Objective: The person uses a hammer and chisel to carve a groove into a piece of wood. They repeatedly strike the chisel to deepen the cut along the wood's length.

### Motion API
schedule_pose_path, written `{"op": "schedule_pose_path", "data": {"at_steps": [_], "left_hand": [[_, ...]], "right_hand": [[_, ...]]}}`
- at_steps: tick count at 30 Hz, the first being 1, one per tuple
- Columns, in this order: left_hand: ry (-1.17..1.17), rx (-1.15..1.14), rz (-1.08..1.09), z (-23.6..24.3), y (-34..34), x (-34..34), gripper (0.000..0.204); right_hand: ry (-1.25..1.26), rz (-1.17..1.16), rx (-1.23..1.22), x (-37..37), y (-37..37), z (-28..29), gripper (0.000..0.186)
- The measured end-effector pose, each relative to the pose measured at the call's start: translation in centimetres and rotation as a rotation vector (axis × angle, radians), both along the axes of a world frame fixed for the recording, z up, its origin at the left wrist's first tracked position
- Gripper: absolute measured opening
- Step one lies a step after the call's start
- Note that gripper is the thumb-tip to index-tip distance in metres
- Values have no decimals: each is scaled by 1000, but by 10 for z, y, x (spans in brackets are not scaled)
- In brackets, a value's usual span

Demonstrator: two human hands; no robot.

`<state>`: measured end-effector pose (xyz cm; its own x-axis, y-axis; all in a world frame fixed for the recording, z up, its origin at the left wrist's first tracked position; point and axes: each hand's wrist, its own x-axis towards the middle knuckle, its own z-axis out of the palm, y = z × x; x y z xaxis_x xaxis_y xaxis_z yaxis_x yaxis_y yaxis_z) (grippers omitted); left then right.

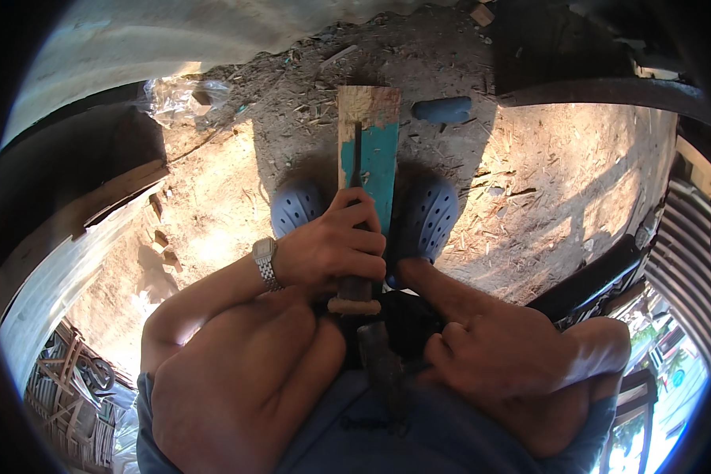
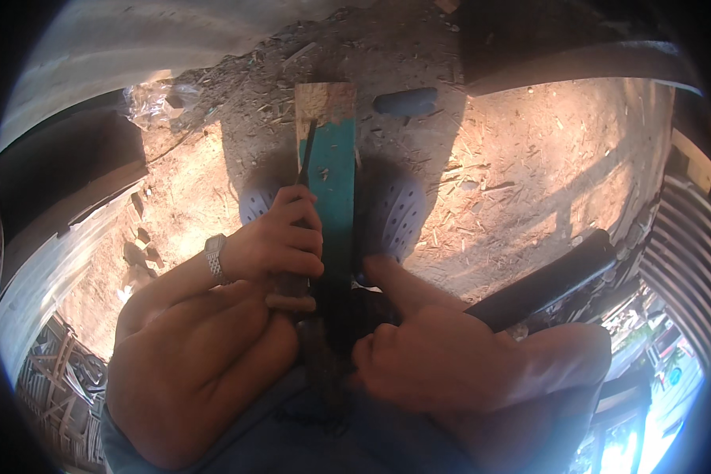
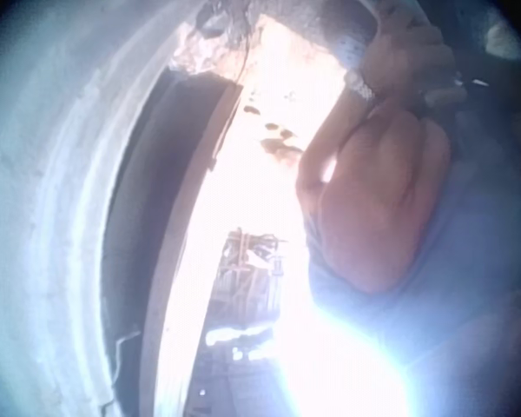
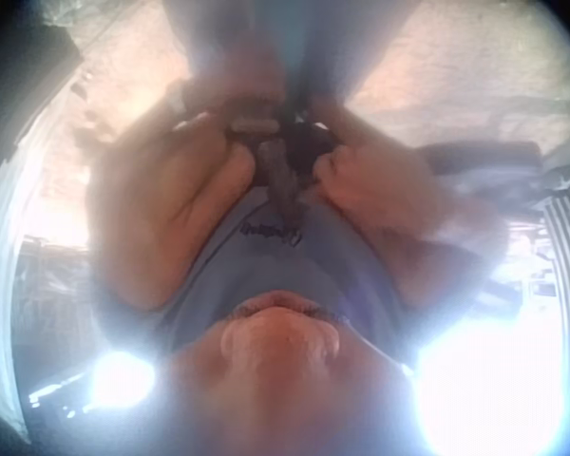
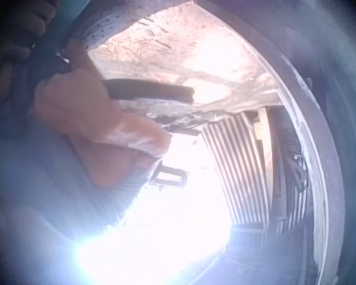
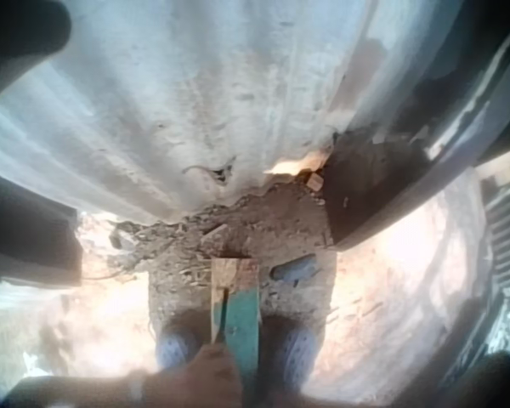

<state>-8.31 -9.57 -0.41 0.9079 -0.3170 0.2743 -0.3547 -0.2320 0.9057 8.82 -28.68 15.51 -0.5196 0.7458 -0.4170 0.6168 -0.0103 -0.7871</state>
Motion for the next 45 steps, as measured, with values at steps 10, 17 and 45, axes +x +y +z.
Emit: {"op": "schedule_pose_path", "data": {"at_steps": [10,17,45], "left_hand": [[-35,45,1,-5,-5,-3,21],[-55,48,4,1,-2,3,18],[-47,68,40,-2,-10,5,13]], "right_hand": [[2,14,6,-2,0,-1,28],[1,24,5,-5,1,2,27],[21,21,-5,-6,-4,11,22]]}}
